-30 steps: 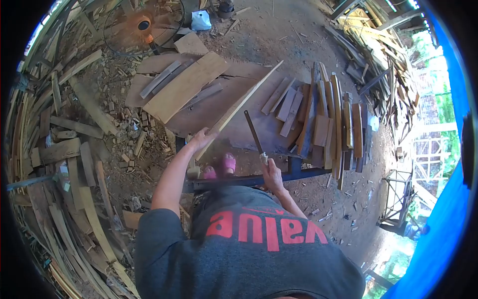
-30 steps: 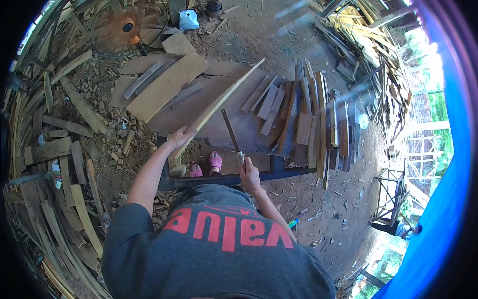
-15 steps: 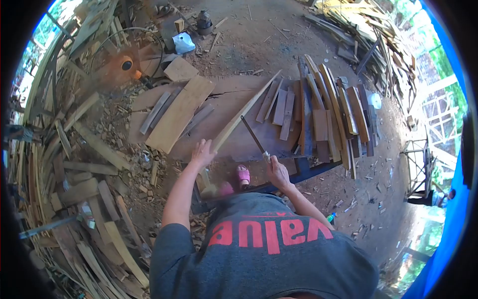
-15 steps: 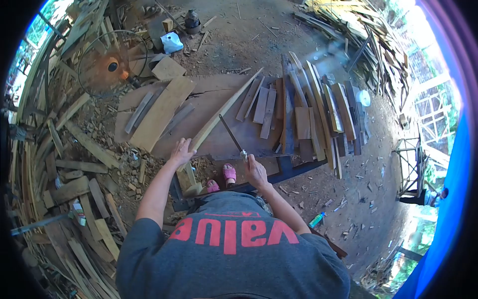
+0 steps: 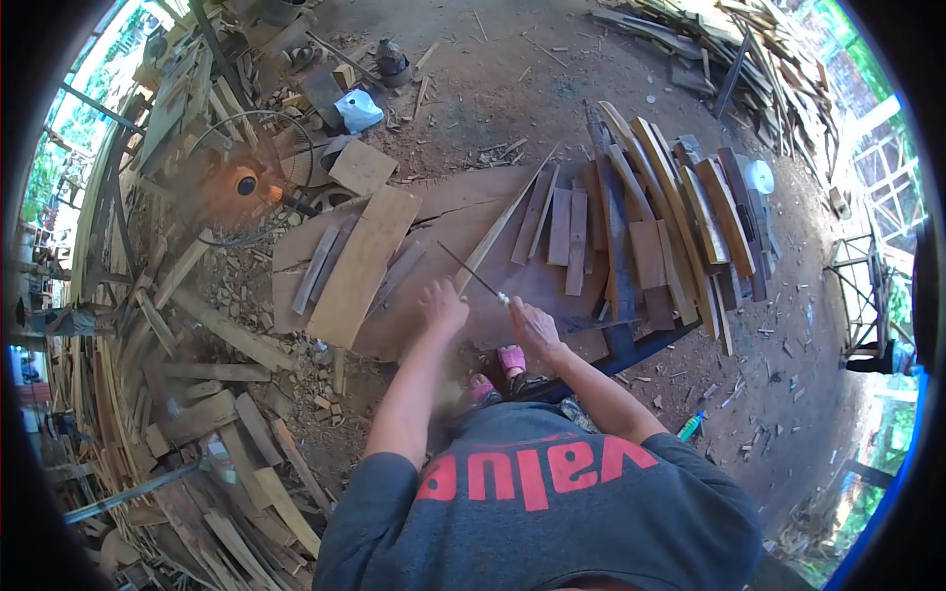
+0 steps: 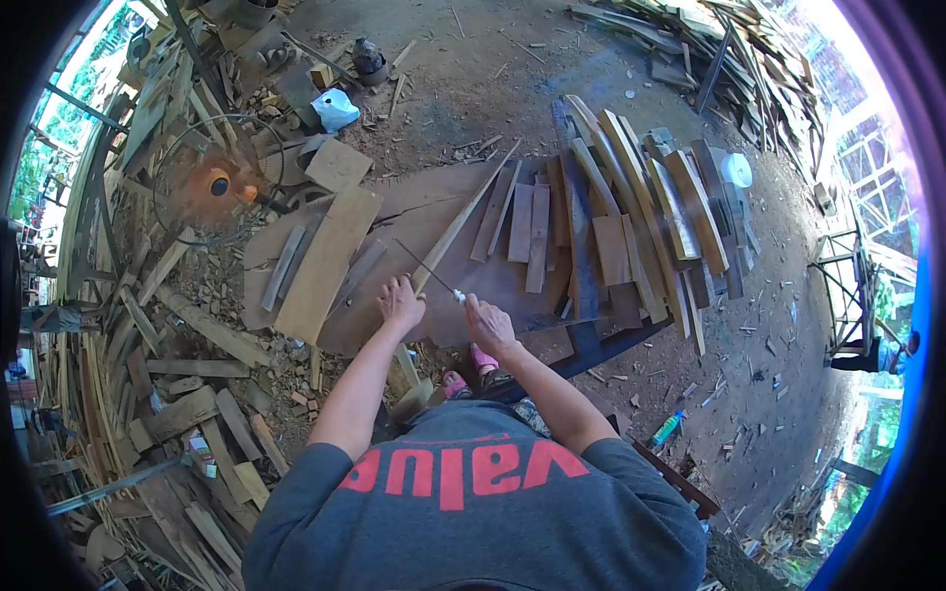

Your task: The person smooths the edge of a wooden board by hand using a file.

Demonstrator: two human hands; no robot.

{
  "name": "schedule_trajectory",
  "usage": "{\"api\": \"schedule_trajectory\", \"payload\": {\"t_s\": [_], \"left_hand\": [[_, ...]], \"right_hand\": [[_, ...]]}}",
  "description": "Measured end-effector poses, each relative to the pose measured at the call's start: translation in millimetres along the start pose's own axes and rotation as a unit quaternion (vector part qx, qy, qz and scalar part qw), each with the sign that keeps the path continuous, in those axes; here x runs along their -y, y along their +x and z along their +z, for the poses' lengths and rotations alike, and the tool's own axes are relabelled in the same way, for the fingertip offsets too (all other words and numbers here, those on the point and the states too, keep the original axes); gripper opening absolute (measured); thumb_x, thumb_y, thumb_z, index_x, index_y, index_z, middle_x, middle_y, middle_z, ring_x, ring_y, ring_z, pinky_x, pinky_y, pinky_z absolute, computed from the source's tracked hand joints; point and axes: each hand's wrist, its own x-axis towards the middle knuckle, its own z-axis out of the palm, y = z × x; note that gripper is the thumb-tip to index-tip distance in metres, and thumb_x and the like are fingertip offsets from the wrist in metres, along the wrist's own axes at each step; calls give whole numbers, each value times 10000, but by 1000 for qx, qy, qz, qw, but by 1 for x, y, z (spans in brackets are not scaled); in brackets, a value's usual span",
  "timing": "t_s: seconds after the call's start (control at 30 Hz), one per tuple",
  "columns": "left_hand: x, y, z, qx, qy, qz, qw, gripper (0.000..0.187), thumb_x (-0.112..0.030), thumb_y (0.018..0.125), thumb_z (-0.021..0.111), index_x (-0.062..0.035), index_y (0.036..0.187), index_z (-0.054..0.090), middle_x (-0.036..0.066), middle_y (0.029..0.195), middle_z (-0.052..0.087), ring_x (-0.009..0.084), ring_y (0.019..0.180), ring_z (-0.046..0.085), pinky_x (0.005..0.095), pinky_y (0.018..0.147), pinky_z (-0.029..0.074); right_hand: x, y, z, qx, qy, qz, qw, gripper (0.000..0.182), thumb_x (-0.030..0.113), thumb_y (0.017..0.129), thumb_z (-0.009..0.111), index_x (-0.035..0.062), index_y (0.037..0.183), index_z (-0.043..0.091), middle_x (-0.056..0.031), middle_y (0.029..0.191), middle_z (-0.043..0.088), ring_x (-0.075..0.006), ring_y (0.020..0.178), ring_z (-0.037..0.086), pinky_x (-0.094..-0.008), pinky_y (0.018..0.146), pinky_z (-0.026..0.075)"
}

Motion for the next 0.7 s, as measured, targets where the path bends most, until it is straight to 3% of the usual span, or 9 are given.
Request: {"api": "schedule_trajectory", "payload": {"t_s": [0.03, 0.17, 0.23, 0.33, 0.47, 0.5, 0.7], "left_hand": [[-7, 7, 1, 11, 29, -3, 1000, 510, -387, 861, 598, -46, 1230, 512, 187, 1293, 492, 357, 1233, 447, 551, 1030, 331], [-9, 28, 8, 13, 13, -2, 1000, 532, -413, 871, 584, -6, 1206, 518, 208, 1259, 512, 350, 1181, 495, 517, 996, 377], [0, 32, 13, -7, -15, 51, 999, 553, -426, 875, 571, 21, 1196, 513, 221, 1213, 540, 351, 1138, 525, 487, 946, 422], [5, 37, 29, -70, 1, 65, 995, 476, -401, 848, 598, -30, 1131, 504, 198, 1118, 555, 360, 1078, 542, 469, 889, 463], [3, 40, 32, -42, 7, 39, 998, 445, -368, 819, 593, -22, 1086, 504, 198, 1087, 556, 358, 1066, 546, 473, 885, 463], [2, 39, 30, -40, 7, 34, 999, 439, -359, 804, 592, -20, 1069, 507, 200, 1074, 558, 358, 1059, 548, 474, 876, 470], [-7, 36, 14, -37, -15, 34, 999, 414, -324, 803, 571, 7, 1049, 529, 201, 1077, 575, 350, 1045, 558, 455, 891, 475]], "right_hand": [[-1, 4, 0, 4, 2, -4, 1000, 163, 210, 943, 450, 58, 996, 427, -212, 793, 618, -421, 736, 616, -543, 632, 472], [-12, 10, 1, 27, -38, -12, 999, 156, 173, 903, 485, 61, 999, 434, -190, 804, 610, -402, 753, 621, -523, 636, 484], [-19, 4, -4, 36, -57, -15, 998, 154, 171, 904, 484, 73, 1016, 444, -177, 822, 611, -383, 767, 630, -500, 644, 504], [-18, 15, -7, 30, -68, -30, 997, 153, 162, 903, 482, 89, 1035, 457, -157, 840, 606, -352, 780, 639, -465, 652, 527], [3, 57, 11, 11, -58, -51, 997, 162, 165, 889, 489, 100, 1035, 458, -147, 847, 604, -338, 772, 638, -444, 647, 531], [6, 64, 15, 22, -48, -37, 998, 134, 172, 908, 490, 97, 1016, 465, -147, 814, 598, -351, 773, 628, -472, 623, 514], [-15, 26, 1, 72, -46, -50, 995, 119, 149, 879, 511, 94, 975, 467, -137, 794, 588, -340, 766, 626, -447, 633, 516]]}}
